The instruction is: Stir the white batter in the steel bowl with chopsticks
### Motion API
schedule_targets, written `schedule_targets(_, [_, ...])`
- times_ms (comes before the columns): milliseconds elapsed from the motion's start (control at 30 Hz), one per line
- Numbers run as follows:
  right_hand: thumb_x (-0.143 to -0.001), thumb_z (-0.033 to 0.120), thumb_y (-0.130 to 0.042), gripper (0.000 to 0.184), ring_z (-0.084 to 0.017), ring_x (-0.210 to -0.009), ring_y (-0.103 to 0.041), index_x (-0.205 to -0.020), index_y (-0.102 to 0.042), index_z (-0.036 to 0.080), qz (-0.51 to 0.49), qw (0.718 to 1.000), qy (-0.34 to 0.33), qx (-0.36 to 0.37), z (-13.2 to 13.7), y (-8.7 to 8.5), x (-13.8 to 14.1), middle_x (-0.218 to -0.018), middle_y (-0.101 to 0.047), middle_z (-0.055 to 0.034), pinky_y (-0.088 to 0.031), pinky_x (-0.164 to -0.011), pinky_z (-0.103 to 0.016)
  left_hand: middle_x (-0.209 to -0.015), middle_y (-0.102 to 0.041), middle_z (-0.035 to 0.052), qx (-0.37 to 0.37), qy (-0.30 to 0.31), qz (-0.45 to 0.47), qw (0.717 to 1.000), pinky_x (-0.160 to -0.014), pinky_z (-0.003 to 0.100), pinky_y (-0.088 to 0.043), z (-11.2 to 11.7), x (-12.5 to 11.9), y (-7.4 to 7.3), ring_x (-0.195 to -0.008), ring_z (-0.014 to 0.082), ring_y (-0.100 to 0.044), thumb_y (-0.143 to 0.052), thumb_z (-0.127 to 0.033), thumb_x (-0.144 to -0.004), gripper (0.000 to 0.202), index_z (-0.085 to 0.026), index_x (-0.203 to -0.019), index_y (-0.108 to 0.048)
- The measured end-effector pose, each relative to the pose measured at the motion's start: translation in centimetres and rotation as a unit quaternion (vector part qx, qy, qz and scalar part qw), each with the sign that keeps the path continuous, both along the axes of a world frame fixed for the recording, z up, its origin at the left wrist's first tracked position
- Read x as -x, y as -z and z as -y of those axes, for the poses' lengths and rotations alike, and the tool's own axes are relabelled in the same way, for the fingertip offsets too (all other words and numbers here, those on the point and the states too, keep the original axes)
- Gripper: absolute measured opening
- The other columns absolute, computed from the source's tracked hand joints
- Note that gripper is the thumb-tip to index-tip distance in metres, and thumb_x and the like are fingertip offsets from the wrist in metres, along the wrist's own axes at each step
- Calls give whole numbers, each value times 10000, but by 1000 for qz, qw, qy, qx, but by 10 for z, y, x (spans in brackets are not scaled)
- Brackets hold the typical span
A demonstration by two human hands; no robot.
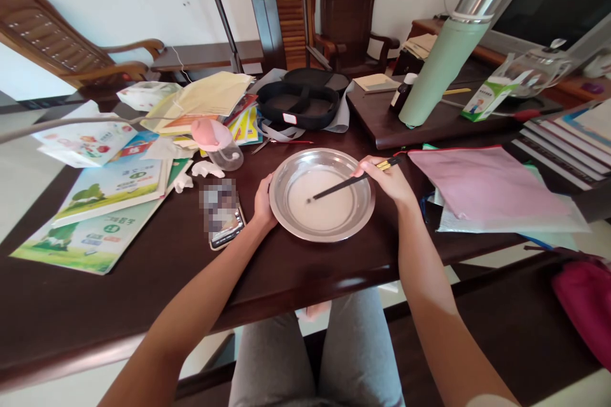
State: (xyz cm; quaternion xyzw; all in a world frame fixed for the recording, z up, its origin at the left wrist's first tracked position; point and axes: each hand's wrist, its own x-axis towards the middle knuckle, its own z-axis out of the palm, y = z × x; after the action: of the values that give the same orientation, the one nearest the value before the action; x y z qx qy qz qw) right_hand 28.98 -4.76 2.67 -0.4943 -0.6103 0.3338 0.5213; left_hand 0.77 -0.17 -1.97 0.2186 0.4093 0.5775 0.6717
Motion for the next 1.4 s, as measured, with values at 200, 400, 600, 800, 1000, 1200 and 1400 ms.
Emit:
schedule_targets(200, [-832, 713, -676, 521, -233, -704, -720, -585, -681, 254, -56, 992, 112, -30, 1, 1, -8, -612, -703, -13, -569, -806, -385, -735, -720, 5, 5, 12, 4, 1000, -835, 332, -559, 1, 0, -2, -866, 242, -716, -762, -365, -753, 182, -207, -734, -675])
schedule_targets(400, [-817, 690, -709, 467, -235, -790, -740, -673, -755, 248, -8, 1000, 7, -6, 0, 0, 0, -737, -765, -30, -565, -835, -372, -718, -708, -4, 7, 7, 5, 1000, -834, 332, -560, 0, 0, -1, -829, 227, -712, -764, -365, -755, 191, -200, -739, -667])
schedule_targets(600, [-830, 717, -670, 542, -229, -668, -708, -562, -670, 246, -53, 992, 108, -28, 0, 1, -8, -581, -677, -15, -566, -784, -385, -705, -701, -8, 7, 5, 6, 1000, -823, 322, -556, 0, 0, -1, -828, 224, -710, -744, -349, -762, 165, -204, -735, -669])
schedule_targets(800, [-813, 700, -707, 470, -242, -792, -738, -681, -757, 252, -2, 1000, 17, -4, 0, 0, -1, -734, -762, -34, -570, -850, -390, -724, -708, -3, 0, 4, 6, 1000, -816, 311, -552, -1, 0, 1, -784, 202, -696, -734, -344, -779, 164, -200, -731, -672])
schedule_targets(1000, [-819, 729, -674, 541, -235, -695, -714, -559, -671, 254, -56, 995, 84, -18, 1, 1, -7, -605, -688, -17, -570, -781, -384, -701, -697, -4, -3, 4, 3, 1000, -821, 325, -559, 0, -1, 0, -852, 242, -715, -780, -374, -741, 197, -213, -725, -668])
schedule_targets(1200, [-826, 695, -695, 468, -240, -809, -735, -675, -751, 256, -8, 999, 29, -11, 0, 0, -1, -740, -763, -26, -562, -868, -383, -718, -712, 1, 4, 8, 1, 1000, -821, 321, -559, 0, 1, 0, -826, 224, -710, -760, -362, -766, 176, -205, -743, -683])
schedule_targets(1400, [-833, 716, -668, 533, -236, -705, -714, -574, -670, 251, -46, 996, 70, -16, 1, 0, -7, -625, -697, -20, -568, -792, -387, -706, -700, -7, 2, 2, -6, 1000, -843, 338, -561, 0, 1, -1, -861, 247, -723, -786, -375, -741, 208, -206, -724, -665])
